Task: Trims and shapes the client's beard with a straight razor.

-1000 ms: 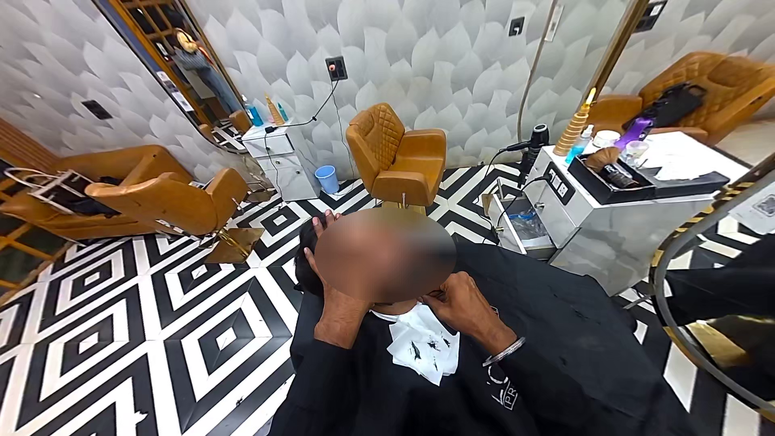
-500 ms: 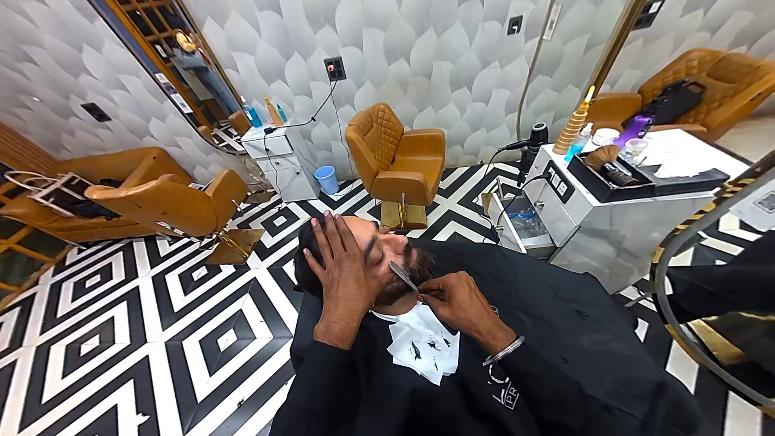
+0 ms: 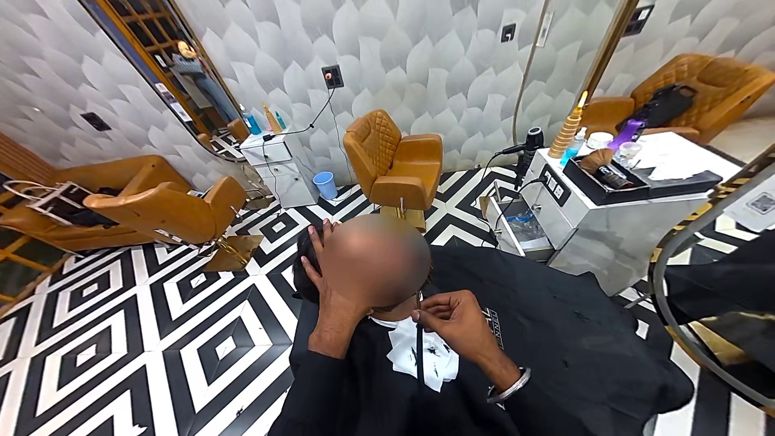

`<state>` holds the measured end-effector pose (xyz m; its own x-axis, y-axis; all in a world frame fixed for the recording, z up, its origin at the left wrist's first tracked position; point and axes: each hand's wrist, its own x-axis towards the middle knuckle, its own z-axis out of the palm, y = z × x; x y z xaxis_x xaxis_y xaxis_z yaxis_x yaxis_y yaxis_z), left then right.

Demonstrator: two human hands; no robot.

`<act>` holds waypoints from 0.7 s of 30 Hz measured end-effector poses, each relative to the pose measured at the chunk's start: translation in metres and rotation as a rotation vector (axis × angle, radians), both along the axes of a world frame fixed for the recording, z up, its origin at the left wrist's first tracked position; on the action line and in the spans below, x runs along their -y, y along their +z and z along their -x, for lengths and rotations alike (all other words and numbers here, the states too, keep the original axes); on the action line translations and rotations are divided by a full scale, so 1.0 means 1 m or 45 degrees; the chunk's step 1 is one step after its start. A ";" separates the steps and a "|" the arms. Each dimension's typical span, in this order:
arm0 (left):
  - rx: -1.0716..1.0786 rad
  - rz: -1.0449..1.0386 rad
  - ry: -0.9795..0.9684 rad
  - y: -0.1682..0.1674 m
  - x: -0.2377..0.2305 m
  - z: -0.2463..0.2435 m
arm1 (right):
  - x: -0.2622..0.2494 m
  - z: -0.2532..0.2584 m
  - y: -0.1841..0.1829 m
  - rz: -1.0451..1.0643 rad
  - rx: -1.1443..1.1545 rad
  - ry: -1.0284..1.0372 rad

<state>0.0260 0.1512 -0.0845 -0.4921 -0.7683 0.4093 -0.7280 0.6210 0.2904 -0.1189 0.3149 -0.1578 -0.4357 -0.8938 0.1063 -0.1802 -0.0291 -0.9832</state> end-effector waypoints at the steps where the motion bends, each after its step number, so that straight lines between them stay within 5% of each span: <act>1: -0.008 0.014 0.008 -0.001 -0.001 0.001 | 0.000 -0.006 0.001 -0.032 0.084 0.004; 21: 0.004 0.039 0.001 -0.002 -0.003 0.000 | 0.020 -0.019 0.002 -0.062 0.161 0.035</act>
<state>0.0258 0.1544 -0.0869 -0.4926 -0.7558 0.4314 -0.7293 0.6290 0.2691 -0.0997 0.2947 -0.1560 -0.4179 -0.9084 0.0083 -0.0549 0.0162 -0.9984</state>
